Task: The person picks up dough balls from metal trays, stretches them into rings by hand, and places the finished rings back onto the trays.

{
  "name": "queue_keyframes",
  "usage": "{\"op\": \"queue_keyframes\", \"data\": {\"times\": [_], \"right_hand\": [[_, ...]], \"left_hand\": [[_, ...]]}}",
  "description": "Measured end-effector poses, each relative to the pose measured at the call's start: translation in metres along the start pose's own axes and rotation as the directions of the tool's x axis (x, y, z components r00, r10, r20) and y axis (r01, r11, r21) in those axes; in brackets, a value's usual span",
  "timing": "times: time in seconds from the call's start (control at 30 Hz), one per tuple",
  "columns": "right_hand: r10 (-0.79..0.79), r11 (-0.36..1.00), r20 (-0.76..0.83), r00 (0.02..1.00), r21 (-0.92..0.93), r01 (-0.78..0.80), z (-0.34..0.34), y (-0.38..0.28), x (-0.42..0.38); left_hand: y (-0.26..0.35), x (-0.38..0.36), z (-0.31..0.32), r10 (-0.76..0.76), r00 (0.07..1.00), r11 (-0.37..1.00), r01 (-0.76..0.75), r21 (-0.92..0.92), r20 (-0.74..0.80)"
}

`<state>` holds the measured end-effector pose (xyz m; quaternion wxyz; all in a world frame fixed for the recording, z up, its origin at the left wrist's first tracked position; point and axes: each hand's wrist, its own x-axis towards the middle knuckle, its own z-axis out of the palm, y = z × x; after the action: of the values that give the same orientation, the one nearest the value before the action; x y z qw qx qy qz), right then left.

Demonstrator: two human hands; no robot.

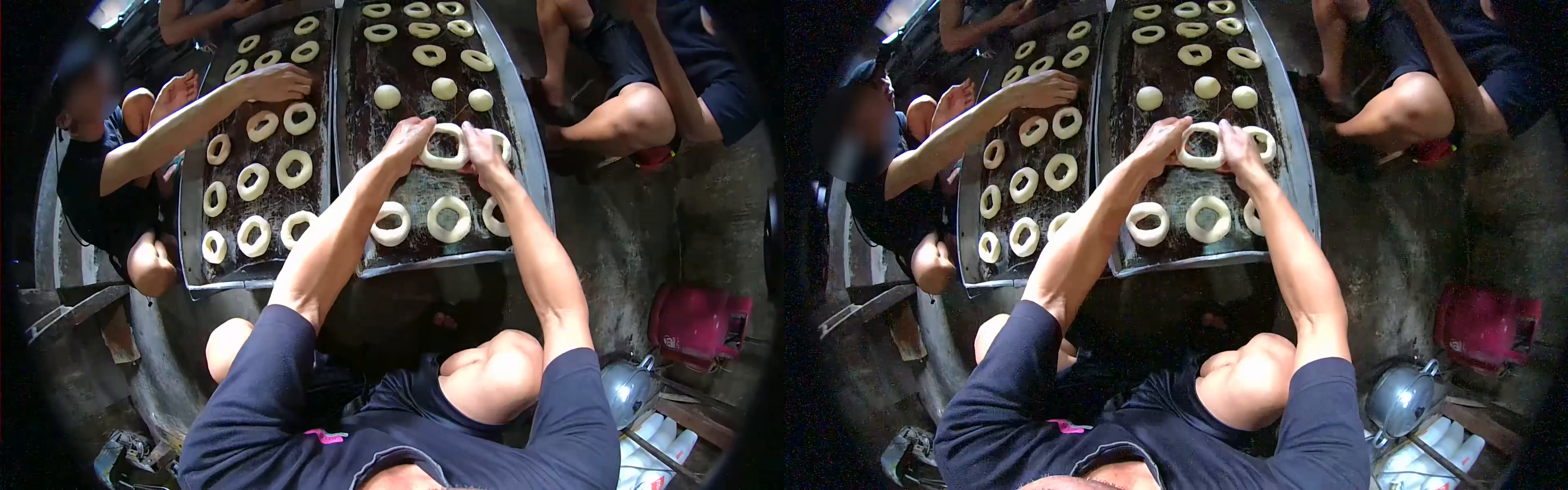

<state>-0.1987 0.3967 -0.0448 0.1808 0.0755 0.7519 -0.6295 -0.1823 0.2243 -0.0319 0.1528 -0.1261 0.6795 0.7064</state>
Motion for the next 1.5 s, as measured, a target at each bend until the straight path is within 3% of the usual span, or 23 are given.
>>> {"op": "queue_keyframes", "data": {"times": [0.07, 0.1, 0.13, 0.17, 0.2, 0.23, 0.4, 0.47, 0.57, 0.6, 0.67, 0.73, 0.8, 0.9, 1.0, 1.07, 1.13, 1.2, 1.27, 1.3, 1.4, 1.47, 1.5], "right_hand": [[-0.272, 0.799, 0.020, 0.962, -0.552, 0.237, -0.002, 0.004, 0.010], [-0.204, 0.752, 0.054, 0.978, -0.631, 0.191, -0.004, -0.003, 0.006], [-0.203, 0.753, 0.056, 0.977, -0.630, 0.193, -0.003, -0.003, 0.004], [-0.325, 0.691, 0.040, 0.945, -0.673, 0.266, -0.003, -0.001, 0.002], [-0.439, 0.620, 0.030, 0.898, -0.713, 0.327, -0.002, 0.002, -0.002], [-0.497, 0.530, 0.072, 0.865, -0.764, 0.368, -0.003, 0.005, -0.007], [-0.424, 0.203, 0.348, 0.836, -0.863, 0.462, 0.014, 0.002, -0.041], [-0.479, 0.221, 0.307, 0.822, -0.864, 0.452, 0.021, 0.004, -0.036], [-0.481, 0.358, 0.298, 0.825, -0.792, 0.494, 0.015, -0.006, -0.045], [-0.389, 0.544, 0.251, 0.886, -0.714, 0.441, 0.016, -0.017, -0.052], [-0.208, 0.878, 0.234, 0.950, -0.383, 0.287, 0.015, -0.030, -0.069], [-0.203, 0.961, 0.217, 0.955, -0.141, 0.236, 0.017, -0.031, -0.082], [-0.242, 0.960, 0.224, 0.944, 0.199, 0.198, 0.017, -0.036, -0.091], [-0.381, 0.919, 0.088, 0.920, 0.147, 0.366, 0.015, -0.036, -0.094], [-0.290, 0.936, 0.156, 0.944, 0.250, 0.246, 0.009, -0.046, -0.108], [-0.327, 0.921, 0.144, 0.934, 0.270, 0.281, 0.007, -0.045, -0.109], [-0.377, 0.899, 0.062, 0.924, 0.267, 0.348, 0.005, -0.042, -0.105], [-0.387, 0.903, 0.058, 0.920, 0.229, 0.365, 0.005, -0.045, -0.106], [-0.415, 0.909, 0.064, 0.907, 0.005, 0.416, 0.004, -0.040, -0.099], [-0.390, 0.918, 0.036, 0.920, 0.101, 0.384, 0.000, -0.050, -0.098], [-0.478, 0.876, -0.075, 0.875, 0.032, 0.481, -0.008, -0.066, -0.095], [-0.566, 0.814, -0.096, 0.819, -0.225, 0.536, -0.006, -0.052, -0.089], [-0.683, 0.689, -0.001, 0.730, -0.333, 0.644, -0.002, -0.044, -0.092]], "left_hand": [[0.000, 0.003, -0.004, 0.009, 1.000, 0.995, -0.010, 0.102, 0.010], [0.005, 0.000, -0.005, -0.023, 1.000, 0.990, 0.020, 0.141, 0.016], [0.013, 0.001, -0.009, -0.024, 1.000, 0.990, 0.022, 0.142, 0.013], [0.020, 0.003, -0.014, 0.125, 0.991, 0.870, -0.090, 0.485, -0.040], [0.022, 0.003, -0.020, 0.276, 0.961, 0.621, -0.153, 0.769, -0.032], [0.017, -0.006, -0.025, 0.487, 0.869, 0.534, -0.219, 0.816, -0.085], [-0.004, -0.036, -0.044, 0.288, 0.954, 0.211, -0.143, 0.967, 0.079], [-0.015, -0.042, -0.047, 0.393, 0.908, 0.290, -0.273, 0.917, 0.146], [-0.004, -0.058, -0.046, 0.249, 0.948, 0.340, -0.276, 0.899, 0.196], [0.001, -0.063, -0.046, 0.205, 0.974, 0.556, -0.199, 0.807, 0.099], [0.010, -0.064, -0.042, 0.080, 0.997, 0.932, -0.080, 0.354, 0.016], [0.012, -0.068, -0.032, 0.157, 0.984, 0.988, -0.157, -0.011, 0.089], [0.017, -0.074, -0.019, 0.174, 0.971, 0.982, -0.160, -0.098, 0.162], [0.029, -0.080, -0.009, 0.269, 0.931, 0.963, -0.269, -0.036, 0.245], [0.038, -0.082, -0.006, 0.276, 0.931, 0.952, -0.299, 0.065, 0.237], [0.042, -0.087, -0.001, 0.285, 0.932, 0.953, -0.301, 0.043, 0.225], [0.044, -0.092, 0.003, 0.285, 0.921, 0.950, -0.235, -0.204, 0.264], [0.040, -0.090, 0.009, 0.306, 0.920, 0.949, -0.275, -0.155, 0.246], [0.039, -0.092, 0.022, 0.354, 0.914, 0.931, -0.325, -0.163, 0.198], [0.044, -0.101, 0.031, 0.298, 0.948, 0.948, -0.280, -0.152, 0.112], [0.023, -0.103, 0.051, 0.367, 0.921, 0.930, -0.363, -0.059, 0.126], [0.026, -0.092, 0.047, 0.382, 0.924, 0.897, -0.365, -0.251, 0.024], [0.038, -0.095, 0.039, 0.389, 0.921, 0.855, -0.359, -0.375, 0.006]]}}
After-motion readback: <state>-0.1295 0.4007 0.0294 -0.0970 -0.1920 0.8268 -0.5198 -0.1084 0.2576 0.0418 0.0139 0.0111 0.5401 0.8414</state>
